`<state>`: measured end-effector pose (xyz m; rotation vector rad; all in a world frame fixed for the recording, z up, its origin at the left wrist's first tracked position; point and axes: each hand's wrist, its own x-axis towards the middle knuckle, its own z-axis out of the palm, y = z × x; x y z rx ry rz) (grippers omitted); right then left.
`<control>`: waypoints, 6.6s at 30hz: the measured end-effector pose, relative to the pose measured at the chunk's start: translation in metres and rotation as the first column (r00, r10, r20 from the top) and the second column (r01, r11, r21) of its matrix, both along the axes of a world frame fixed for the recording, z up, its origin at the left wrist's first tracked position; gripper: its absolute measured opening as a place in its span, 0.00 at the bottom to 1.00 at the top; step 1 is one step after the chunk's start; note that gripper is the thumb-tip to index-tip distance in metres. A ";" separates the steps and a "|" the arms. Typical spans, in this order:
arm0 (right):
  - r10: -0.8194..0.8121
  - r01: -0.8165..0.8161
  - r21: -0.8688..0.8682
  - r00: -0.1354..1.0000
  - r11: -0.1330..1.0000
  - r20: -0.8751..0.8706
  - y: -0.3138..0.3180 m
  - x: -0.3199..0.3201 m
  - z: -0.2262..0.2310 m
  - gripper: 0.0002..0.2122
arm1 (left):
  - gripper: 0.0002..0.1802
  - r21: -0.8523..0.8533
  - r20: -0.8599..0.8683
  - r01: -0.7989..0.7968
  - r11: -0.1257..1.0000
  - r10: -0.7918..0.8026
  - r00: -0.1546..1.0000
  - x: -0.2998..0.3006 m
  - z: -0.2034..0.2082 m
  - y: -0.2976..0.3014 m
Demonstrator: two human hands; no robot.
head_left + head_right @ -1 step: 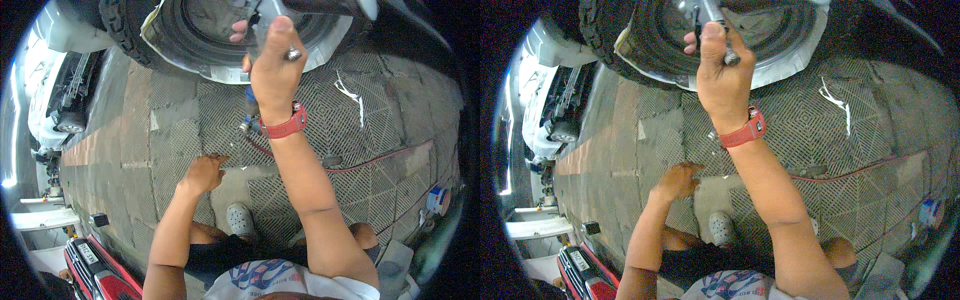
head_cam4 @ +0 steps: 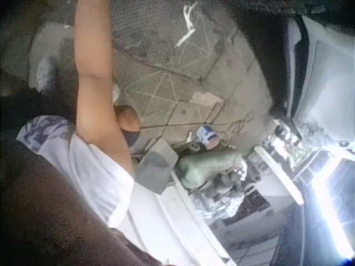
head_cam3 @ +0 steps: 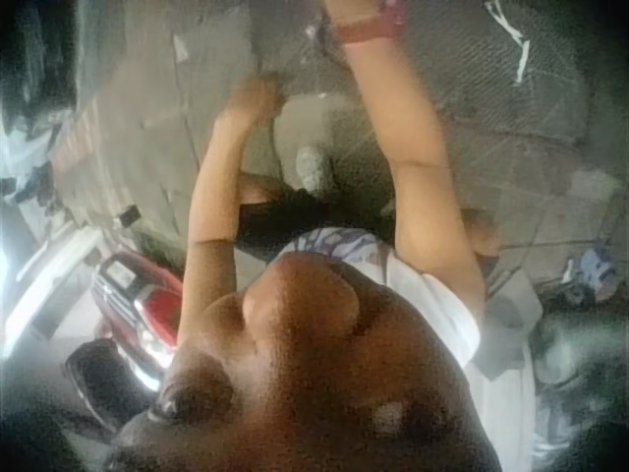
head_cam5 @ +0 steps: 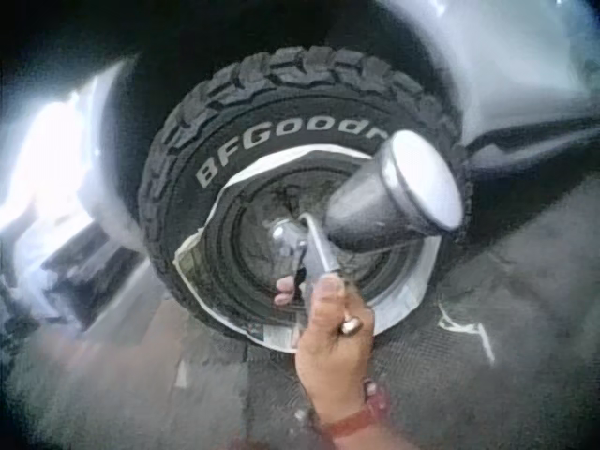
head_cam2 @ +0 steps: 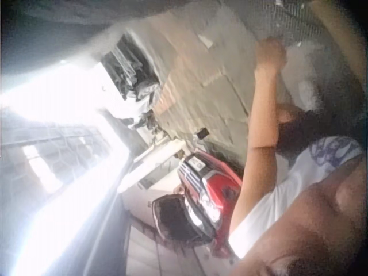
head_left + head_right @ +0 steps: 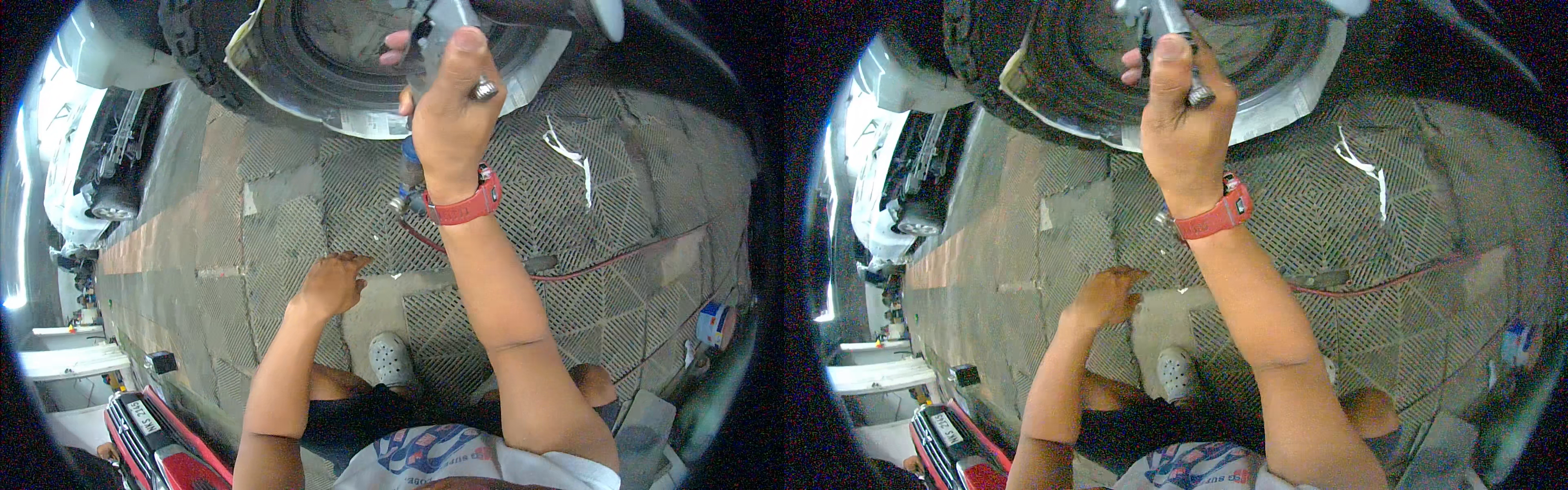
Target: The person sits on the floor and uses a spray gun to apply white paint to the sidewall of a car tire. The tire is masked with paper and tape to protect the tread. The person moves the spray gun steadily along the sidewall, covering the surface with paint.
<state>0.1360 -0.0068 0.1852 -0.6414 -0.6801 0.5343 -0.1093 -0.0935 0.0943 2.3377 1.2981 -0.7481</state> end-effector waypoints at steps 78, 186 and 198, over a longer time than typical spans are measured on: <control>-0.069 0.074 -0.054 0.994 0.996 0.090 0.012 0.006 -0.021 0.28 | 0.30 0.022 0.134 -0.011 1.000 0.008 0.991 -0.011 -0.008 0.010; 0.153 0.242 -0.858 0.927 0.454 0.342 0.005 -0.033 -0.083 0.29 | 0.32 -0.161 0.375 0.209 0.965 -0.136 0.917 0.081 -0.071 0.157; -0.066 0.572 -0.733 0.803 0.368 0.593 -0.019 0.040 -0.076 0.31 | 0.27 -0.149 0.442 0.182 0.972 -0.099 0.892 0.074 -0.071 0.157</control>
